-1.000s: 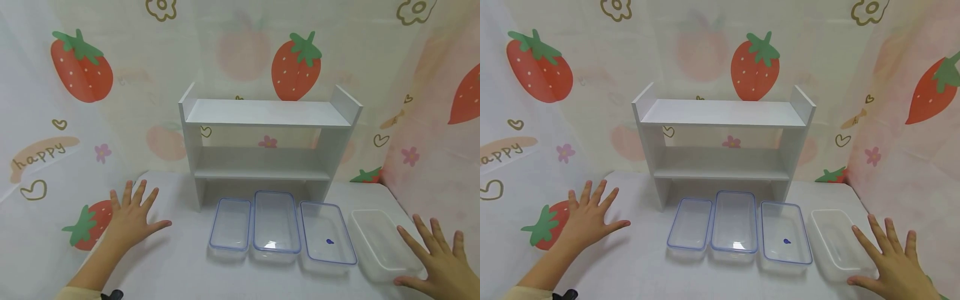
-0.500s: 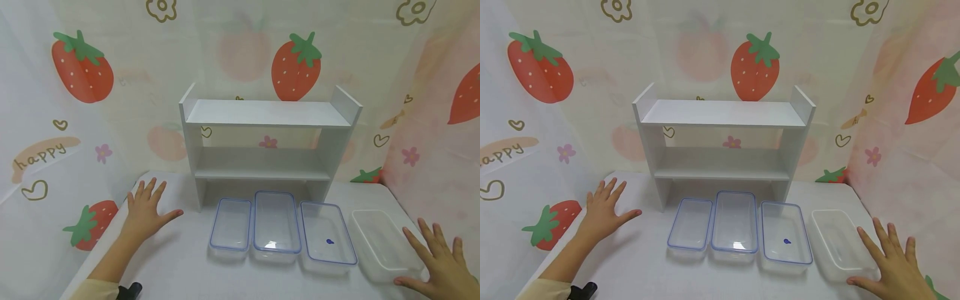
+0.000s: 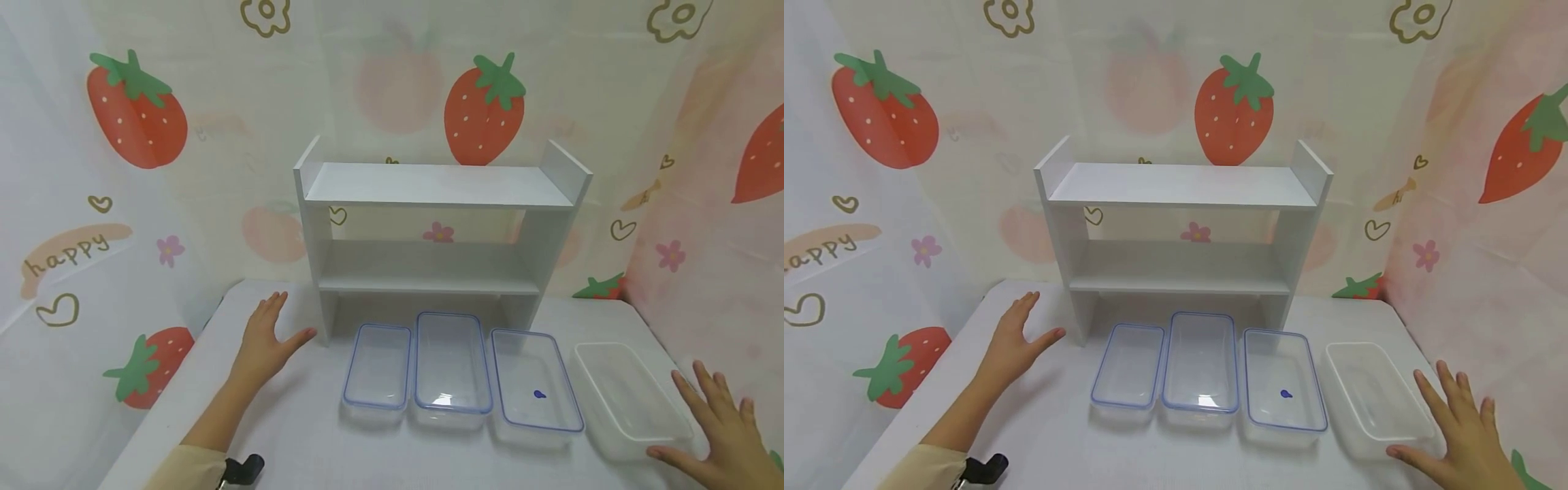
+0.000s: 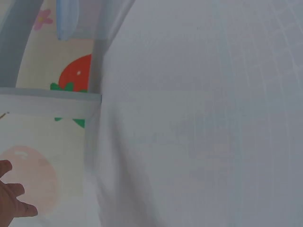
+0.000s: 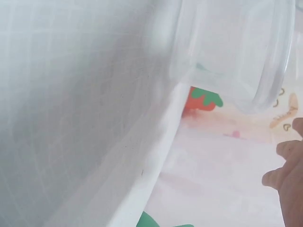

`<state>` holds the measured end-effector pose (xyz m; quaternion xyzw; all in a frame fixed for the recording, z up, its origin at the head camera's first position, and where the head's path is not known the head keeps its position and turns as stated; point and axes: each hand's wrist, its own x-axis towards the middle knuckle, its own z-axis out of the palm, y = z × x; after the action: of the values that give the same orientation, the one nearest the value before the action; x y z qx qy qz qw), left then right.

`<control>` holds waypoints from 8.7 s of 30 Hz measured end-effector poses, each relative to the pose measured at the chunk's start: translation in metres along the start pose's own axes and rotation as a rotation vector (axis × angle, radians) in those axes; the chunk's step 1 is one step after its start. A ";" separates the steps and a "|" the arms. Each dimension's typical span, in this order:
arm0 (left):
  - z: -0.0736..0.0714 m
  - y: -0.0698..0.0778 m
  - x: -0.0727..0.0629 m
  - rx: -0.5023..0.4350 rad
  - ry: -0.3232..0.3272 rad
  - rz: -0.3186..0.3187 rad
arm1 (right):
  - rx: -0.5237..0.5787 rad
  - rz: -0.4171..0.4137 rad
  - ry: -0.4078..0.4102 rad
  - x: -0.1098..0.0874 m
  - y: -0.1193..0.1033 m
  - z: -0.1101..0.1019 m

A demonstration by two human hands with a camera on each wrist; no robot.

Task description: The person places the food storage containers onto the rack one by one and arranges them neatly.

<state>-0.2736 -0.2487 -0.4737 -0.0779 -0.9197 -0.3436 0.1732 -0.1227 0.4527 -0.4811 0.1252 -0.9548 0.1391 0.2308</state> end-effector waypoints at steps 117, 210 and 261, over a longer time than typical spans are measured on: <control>0.074 0.021 0.018 -0.437 0.299 -0.190 | 0.636 0.471 -0.023 -0.013 0.006 0.037; 0.072 0.026 0.015 -0.435 0.299 -0.208 | 1.140 0.185 0.329 0.111 -0.192 -0.074; 0.077 0.023 0.015 -0.414 0.310 -0.203 | 1.054 -0.045 0.322 0.212 -0.260 -0.115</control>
<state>-0.3023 -0.1805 -0.5083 0.0344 -0.7956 -0.5476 0.2568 -0.1797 0.2110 -0.2282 0.2213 -0.7057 0.6107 0.2830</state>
